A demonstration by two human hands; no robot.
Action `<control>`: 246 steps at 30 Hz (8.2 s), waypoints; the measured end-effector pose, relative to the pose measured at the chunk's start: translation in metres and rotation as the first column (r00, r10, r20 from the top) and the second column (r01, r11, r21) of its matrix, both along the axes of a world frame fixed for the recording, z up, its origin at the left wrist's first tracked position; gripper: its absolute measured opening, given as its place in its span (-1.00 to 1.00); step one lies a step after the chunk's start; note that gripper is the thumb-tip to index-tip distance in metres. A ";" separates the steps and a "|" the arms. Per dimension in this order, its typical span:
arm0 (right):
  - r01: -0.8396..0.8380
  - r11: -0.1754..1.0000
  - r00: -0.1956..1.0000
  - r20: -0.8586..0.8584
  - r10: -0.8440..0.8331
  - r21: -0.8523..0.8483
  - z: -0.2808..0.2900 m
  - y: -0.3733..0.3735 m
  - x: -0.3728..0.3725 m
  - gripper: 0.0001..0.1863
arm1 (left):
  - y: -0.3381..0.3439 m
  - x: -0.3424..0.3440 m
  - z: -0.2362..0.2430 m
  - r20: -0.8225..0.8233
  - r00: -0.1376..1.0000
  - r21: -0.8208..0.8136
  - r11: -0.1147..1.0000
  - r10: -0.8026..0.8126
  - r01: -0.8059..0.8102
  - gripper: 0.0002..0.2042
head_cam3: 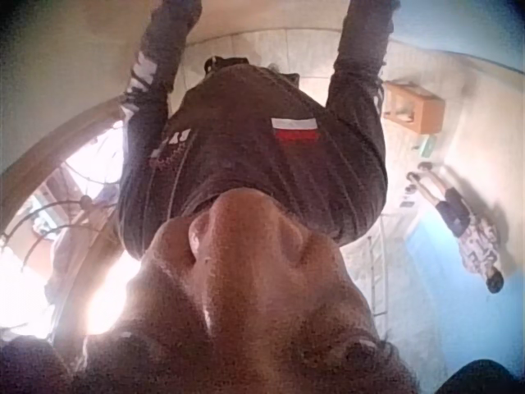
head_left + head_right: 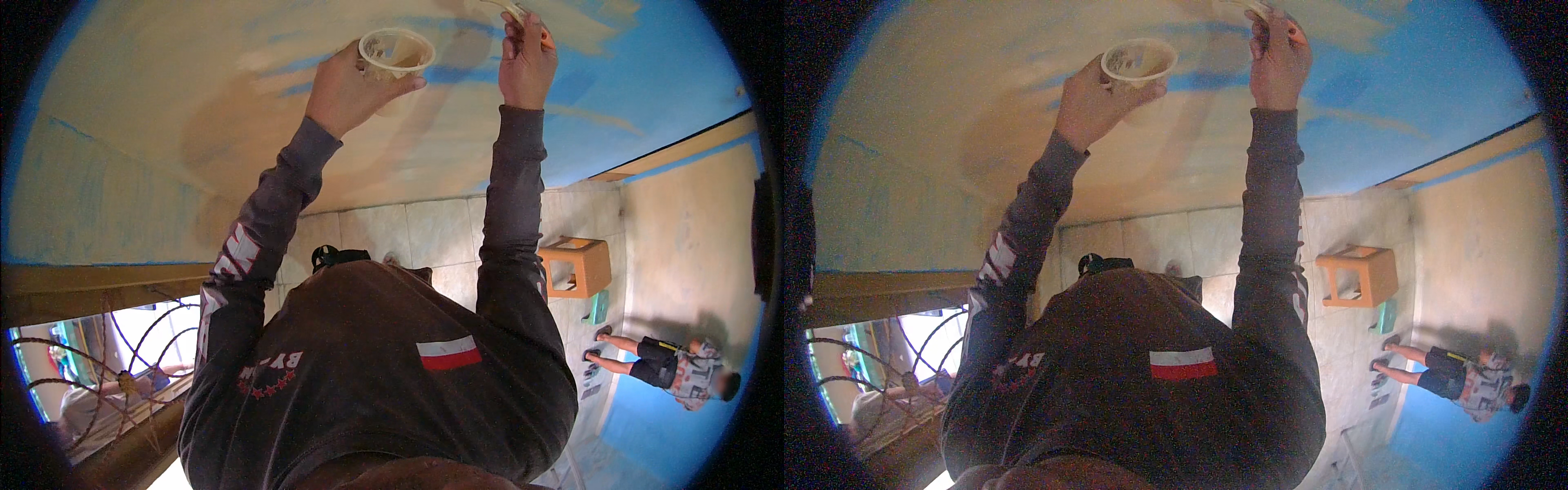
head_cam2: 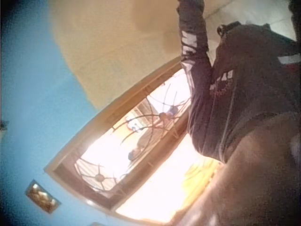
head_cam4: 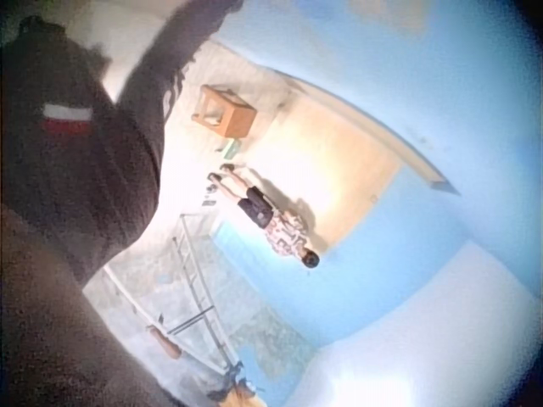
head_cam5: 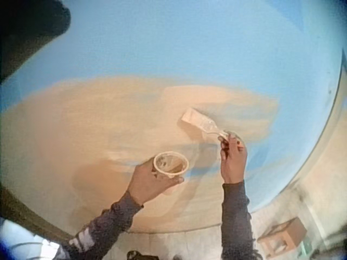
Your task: The person paints a blue ceiling with beige paint using a brush and a small container. They repeatedly dip the brush into the container and apply paint in broad strokes to cover the surface.
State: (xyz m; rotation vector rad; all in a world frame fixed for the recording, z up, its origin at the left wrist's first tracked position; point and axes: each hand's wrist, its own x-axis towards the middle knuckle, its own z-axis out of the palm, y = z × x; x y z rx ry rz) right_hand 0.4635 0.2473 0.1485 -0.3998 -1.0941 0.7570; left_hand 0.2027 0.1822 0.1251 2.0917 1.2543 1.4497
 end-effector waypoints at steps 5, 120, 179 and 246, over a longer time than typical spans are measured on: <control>0.143 0.988 0.978 0.147 -0.151 0.064 0.024 0.002 0.004 -0.72 | -0.017 -0.002 -0.002 0.031 0.999 -0.052 0.999 0.013 -0.012 -0.32; 0.373 0.923 0.894 0.229 -0.384 0.090 0.017 -0.017 0.075 -0.73 | -0.091 -0.066 -0.041 0.004 0.996 -0.135 0.987 -0.085 0.084 -0.24; 0.532 0.847 0.801 0.331 -0.499 -0.013 0.003 -0.004 0.105 -0.79 | -0.096 -0.073 -0.047 0.039 0.999 -0.209 0.978 -0.014 0.022 -0.28; 0.732 0.437 0.261 0.378 -0.888 0.523 -0.042 -0.047 -0.040 -0.76 | -0.081 -0.056 -0.047 0.008 0.998 -0.290 0.956 -0.055 0.055 -0.22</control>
